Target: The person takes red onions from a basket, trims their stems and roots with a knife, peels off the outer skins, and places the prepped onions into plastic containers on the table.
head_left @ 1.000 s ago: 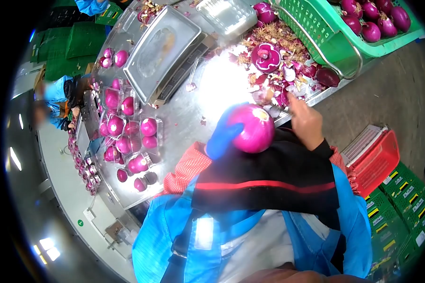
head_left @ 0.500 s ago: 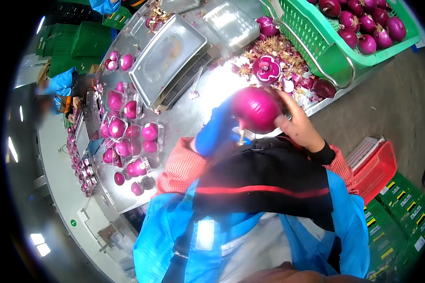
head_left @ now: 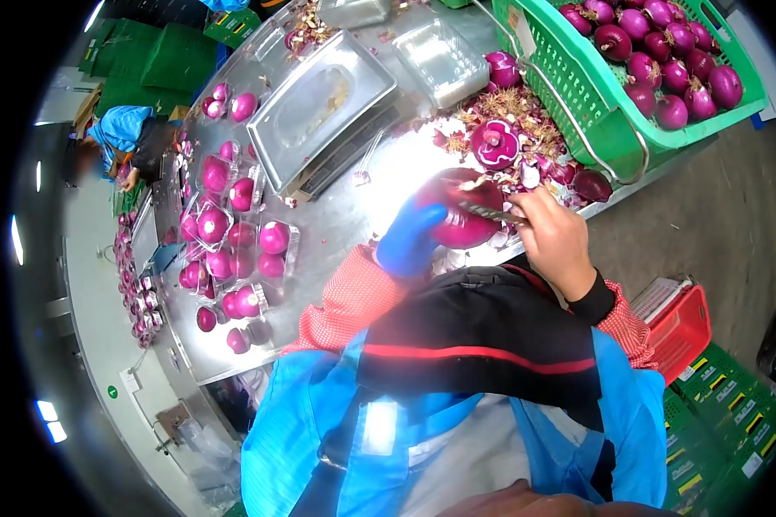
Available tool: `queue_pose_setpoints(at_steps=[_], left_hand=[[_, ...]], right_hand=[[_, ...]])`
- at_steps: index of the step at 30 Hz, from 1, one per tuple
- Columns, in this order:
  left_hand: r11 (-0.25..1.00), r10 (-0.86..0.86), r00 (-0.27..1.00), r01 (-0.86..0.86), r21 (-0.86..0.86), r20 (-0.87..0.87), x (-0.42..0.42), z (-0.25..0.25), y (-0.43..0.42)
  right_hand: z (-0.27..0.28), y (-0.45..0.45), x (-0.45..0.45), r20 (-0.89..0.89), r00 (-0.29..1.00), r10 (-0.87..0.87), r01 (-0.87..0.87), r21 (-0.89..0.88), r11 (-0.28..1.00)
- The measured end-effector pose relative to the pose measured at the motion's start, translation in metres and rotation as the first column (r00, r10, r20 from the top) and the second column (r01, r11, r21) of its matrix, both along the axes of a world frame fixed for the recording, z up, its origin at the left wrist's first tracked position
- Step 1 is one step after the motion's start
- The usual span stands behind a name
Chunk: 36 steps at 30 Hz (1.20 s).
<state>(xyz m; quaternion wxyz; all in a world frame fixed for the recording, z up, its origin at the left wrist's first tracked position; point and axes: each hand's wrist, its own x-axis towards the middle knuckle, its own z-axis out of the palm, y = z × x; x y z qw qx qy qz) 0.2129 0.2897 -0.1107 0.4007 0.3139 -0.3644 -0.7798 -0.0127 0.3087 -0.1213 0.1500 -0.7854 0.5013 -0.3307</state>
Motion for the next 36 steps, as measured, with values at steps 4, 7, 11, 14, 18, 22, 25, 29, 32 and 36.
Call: queue_pose_setpoints(at_steps=[4,7,11,14,18,22,25,29,32,36], left_hand=[[0.993,-0.004,0.996,0.015,-0.117,0.091,-0.008,0.009,0.002],[0.998,-0.014,0.995,0.021,-0.066,0.097,-0.011,0.020,0.005],[0.997,-0.021,1.000,0.021,0.075,-0.004,-0.008,0.022,0.009],[0.999,-0.026,1.000,0.025,0.028,0.016,-0.010,0.026,0.009],[0.993,0.114,0.991,-0.116,0.025,0.074,0.001,0.015,0.007],[0.951,0.264,0.947,-0.224,-0.213,0.183,0.002,0.010,0.005],[0.901,0.314,0.939,-0.248,-0.356,0.142,0.000,-0.002,0.013],[0.991,0.069,0.987,-0.051,0.125,-0.148,-0.001,-0.001,0.012],[0.965,0.014,0.972,0.049,0.257,-0.235,-0.005,-0.002,0.011],[0.979,0.141,0.986,-0.126,0.163,-0.086,-0.010,-0.007,0.009]], right_hand=[[0.010,-0.003,0.007,-0.217,0.976,-0.031,0.003,-0.127,0.992],[0.002,-0.003,0.008,-0.246,0.969,-0.038,0.006,-0.128,0.992],[-0.020,-0.002,-0.001,-0.188,0.979,-0.082,0.056,-0.140,0.989],[-0.019,0.006,-0.005,-0.160,0.983,-0.086,0.077,-0.062,0.995],[-0.038,0.012,-0.014,-0.017,0.995,-0.095,0.095,0.014,0.995],[-0.039,0.018,0.005,0.617,0.784,-0.069,-0.210,0.368,0.906],[-0.032,0.014,0.016,0.823,0.448,-0.348,-0.552,0.561,0.616],[-0.031,0.004,0.015,0.707,0.572,-0.415,-0.390,0.680,0.621],[-0.024,-0.003,0.021,0.649,0.723,-0.237,-0.169,0.499,0.850],[-0.005,0.009,0.007,0.173,0.966,-0.191,0.161,0.174,0.972]])
